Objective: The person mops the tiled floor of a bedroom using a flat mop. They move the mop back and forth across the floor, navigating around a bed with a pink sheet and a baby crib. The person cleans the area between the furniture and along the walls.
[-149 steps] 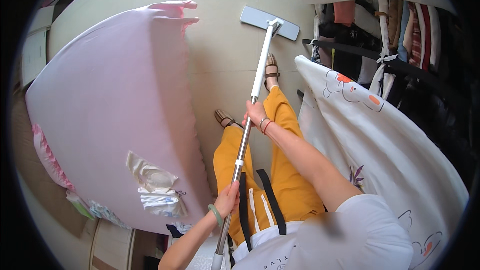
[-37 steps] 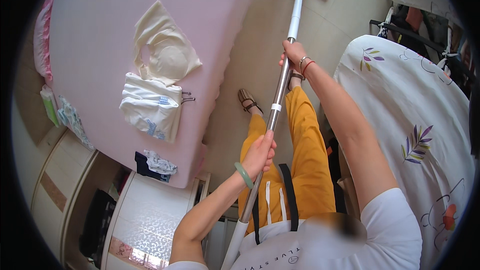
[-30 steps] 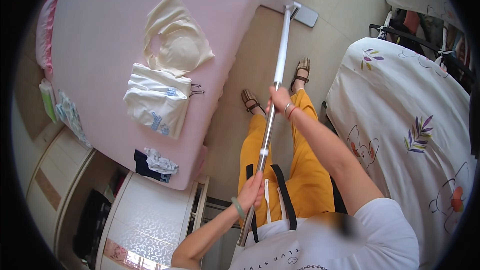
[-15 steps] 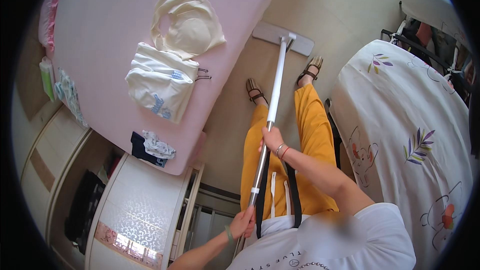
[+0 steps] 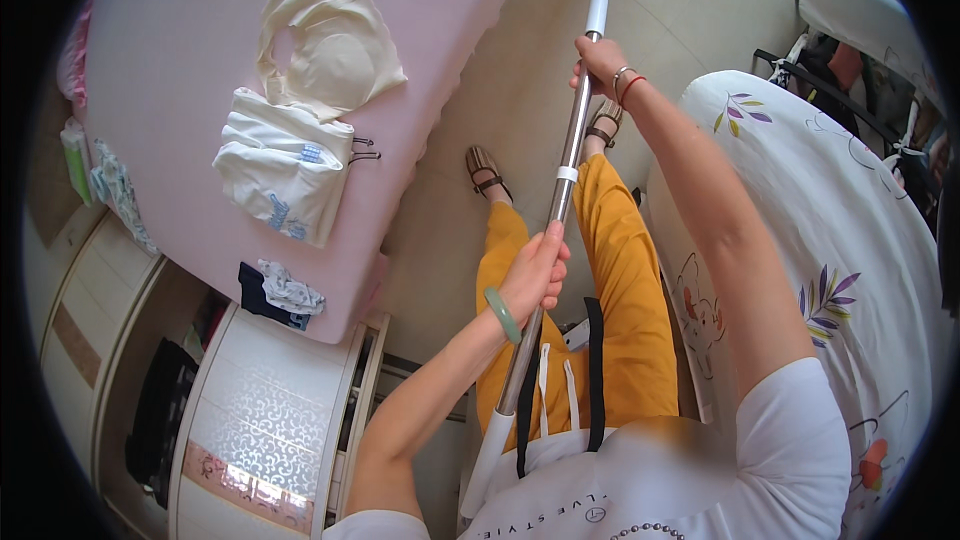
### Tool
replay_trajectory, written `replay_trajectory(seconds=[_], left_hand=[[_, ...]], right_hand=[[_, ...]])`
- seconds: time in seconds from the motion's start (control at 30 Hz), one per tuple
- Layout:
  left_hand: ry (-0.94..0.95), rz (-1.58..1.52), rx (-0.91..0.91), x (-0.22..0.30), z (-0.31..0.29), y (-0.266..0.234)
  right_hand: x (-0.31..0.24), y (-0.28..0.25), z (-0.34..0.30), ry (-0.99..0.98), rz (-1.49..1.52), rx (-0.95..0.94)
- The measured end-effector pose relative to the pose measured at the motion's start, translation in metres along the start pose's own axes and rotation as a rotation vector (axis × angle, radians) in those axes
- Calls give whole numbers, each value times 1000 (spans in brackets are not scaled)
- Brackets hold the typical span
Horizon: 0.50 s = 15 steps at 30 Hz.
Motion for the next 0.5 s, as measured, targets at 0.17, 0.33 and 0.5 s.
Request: replay_trajectory(seconds=[0.17, 0.33, 0.5], left_hand=[[-118, -10, 48, -73, -25, -34], [-285, -103, 81, -196, -77, -87], [-419, -207, 111, -292, -140, -133]], right_hand=[[55, 42, -57, 50, 86, -4], [138, 114, -167, 126, 126, -50], [220, 189, -275, 327, 183, -122]])
Point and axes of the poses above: each hand's wrist, its own z-axis towards the middle knuckle, its own y-axis out of the palm, x = y × z, the point moved 10 cm from there along z, towards the middle knuckle, and after that the axes turned 14 degrees about -y, right-handed, at the moved point
